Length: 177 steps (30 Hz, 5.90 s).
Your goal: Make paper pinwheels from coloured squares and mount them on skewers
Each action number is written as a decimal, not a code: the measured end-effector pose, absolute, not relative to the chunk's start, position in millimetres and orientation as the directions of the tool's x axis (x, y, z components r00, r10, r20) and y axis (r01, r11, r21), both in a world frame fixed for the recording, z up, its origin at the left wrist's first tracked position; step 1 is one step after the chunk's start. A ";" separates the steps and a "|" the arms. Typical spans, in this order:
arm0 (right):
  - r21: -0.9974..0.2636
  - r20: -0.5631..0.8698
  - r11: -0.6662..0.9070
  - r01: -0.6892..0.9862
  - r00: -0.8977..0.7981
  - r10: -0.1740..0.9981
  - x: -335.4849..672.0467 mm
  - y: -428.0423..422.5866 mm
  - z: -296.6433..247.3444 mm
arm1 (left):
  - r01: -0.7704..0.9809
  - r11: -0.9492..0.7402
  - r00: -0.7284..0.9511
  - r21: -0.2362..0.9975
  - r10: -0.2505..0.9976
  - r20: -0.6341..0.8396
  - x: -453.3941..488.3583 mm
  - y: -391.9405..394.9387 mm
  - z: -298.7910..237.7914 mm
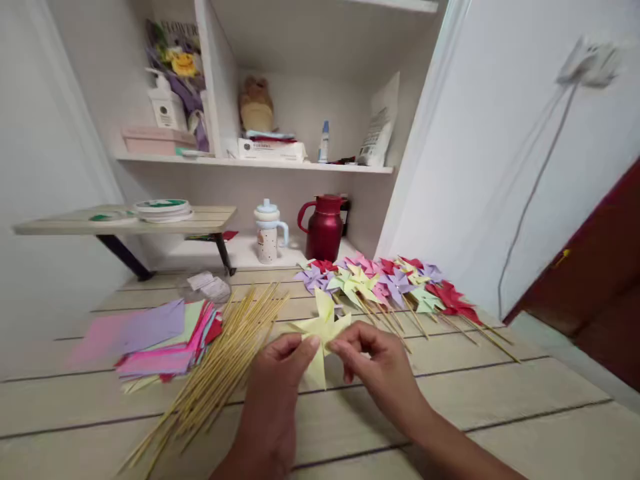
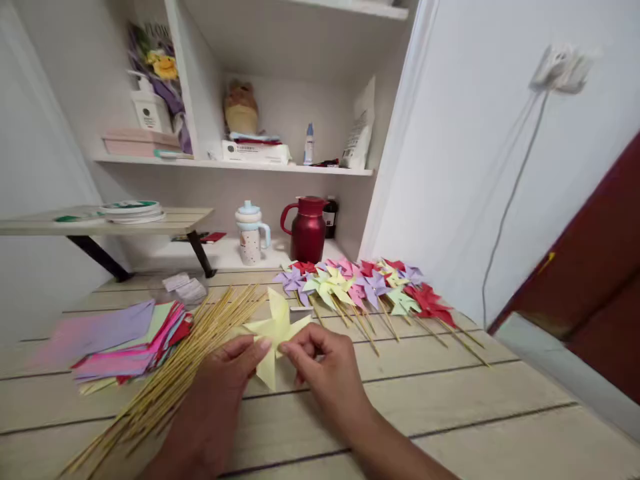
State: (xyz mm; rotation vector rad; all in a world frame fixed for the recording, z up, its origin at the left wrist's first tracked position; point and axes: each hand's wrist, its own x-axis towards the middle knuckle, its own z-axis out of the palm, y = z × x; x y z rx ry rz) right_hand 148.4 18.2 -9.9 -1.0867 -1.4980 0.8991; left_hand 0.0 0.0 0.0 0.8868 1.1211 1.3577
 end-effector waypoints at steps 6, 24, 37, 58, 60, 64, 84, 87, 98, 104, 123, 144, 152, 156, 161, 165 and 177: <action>-0.915 0.329 0.335 0.225 -0.064 0.942 149.0 18.1 -11.6 | -0.251 0.071 -0.119 0.965 0.987 -0.104 -0.2 -0.8 0.1; -0.893 0.363 0.363 0.267 -0.051 0.930 149.8 18.2 -12.0 | -0.220 0.058 -0.136 0.974 0.987 -0.090 -1.4 0.3 2.3; -0.904 0.339 0.335 0.266 -0.032 0.940 149.1 20.9 -12.1 | -0.204 0.077 -0.126 0.976 0.987 -0.104 -0.9 -2.8 8.4; -0.884 0.374 0.367 0.290 -0.033 0.927 149.4 17.8 -8.7 | -0.088 0.038 -0.173 0.995 0.984 -0.053 1.8 -1.8 8.6; -0.884 0.374 0.367 0.290 -0.031 0.927 148.7 17.5 -9.3 | -0.063 0.035 -0.175 0.997 0.984 -0.045 2.7 -2.4 10.3; -0.892 0.383 0.377 0.249 -0.028 0.923 149.2 17.4 -8.8 | -0.010 -0.002 -0.210 1.000 0.978 0.000 2.3 -1.9 12.1; -0.877 0.462 0.458 0.148 -0.003 0.887 173.3 27.5 -4.3 | -0.171 0.017 -0.102 0.985 0.994 -0.035 -8.2 12.5 -2.7; -0.894 0.422 0.428 0.132 -0.072 0.904 170.2 23.4 -2.5 | -0.147 -0.007 -0.135 0.989 0.991 -0.013 -6.7 13.6 -4.9; -0.878 0.375 0.414 0.243 -0.191 0.907 162.9 20.3 6.3 | 0.034 -0.219 -0.210 0.975 0.952 0.221 4.8 9.3 -6.7; -0.872 0.403 0.435 0.226 -0.175 0.898 161.7 18.3 5.8 | 0.060 -0.186 -0.157 0.981 0.968 0.193 4.6 -1.3 7.4; -0.948 0.302 0.316 0.045 -0.192 0.934 159.9 16.8 5.0 | 0.200 -0.211 -0.131 0.957 0.962 0.239 1.6 1.0 4.6; -0.901 0.403 0.411 0.138 -0.083 0.911 161.4 13.8 0.5 | 0.129 -0.159 -0.115 0.979 0.978 0.174 5.4 -4.6 0.2; -0.907 0.395 0.402 0.123 -0.076 0.915 161.5 14.8 -0.7 | 0.032 -0.106 -0.016 0.994 0.994 0.107 3.2 -5.0 5.4; -0.897 0.409 0.418 0.140 -0.090 0.908 160.1 12.8 1.9 | 0.079 -0.110 -0.052 0.991 0.992 0.114 1.8 -6.3 7.5; -0.858 0.481 0.488 0.161 -0.082 0.873 158.2 11.3 2.2 | 0.139 -0.142 -0.100 0.980 0.983 0.157 2.2 -5.6 7.0; -0.840 0.512 0.517 0.163 -0.076 0.855 156.7 10.5 2.2 | 0.158 -0.205 -0.158 0.966 0.960 0.229 3.8 -4.7 5.7; -0.908 0.404 0.409 0.093 -0.068 0.912 157.2 20.0 -5.2 | 0.057 -0.223 -0.189 0.973 0.955 0.230 4.1 5.4 -4.8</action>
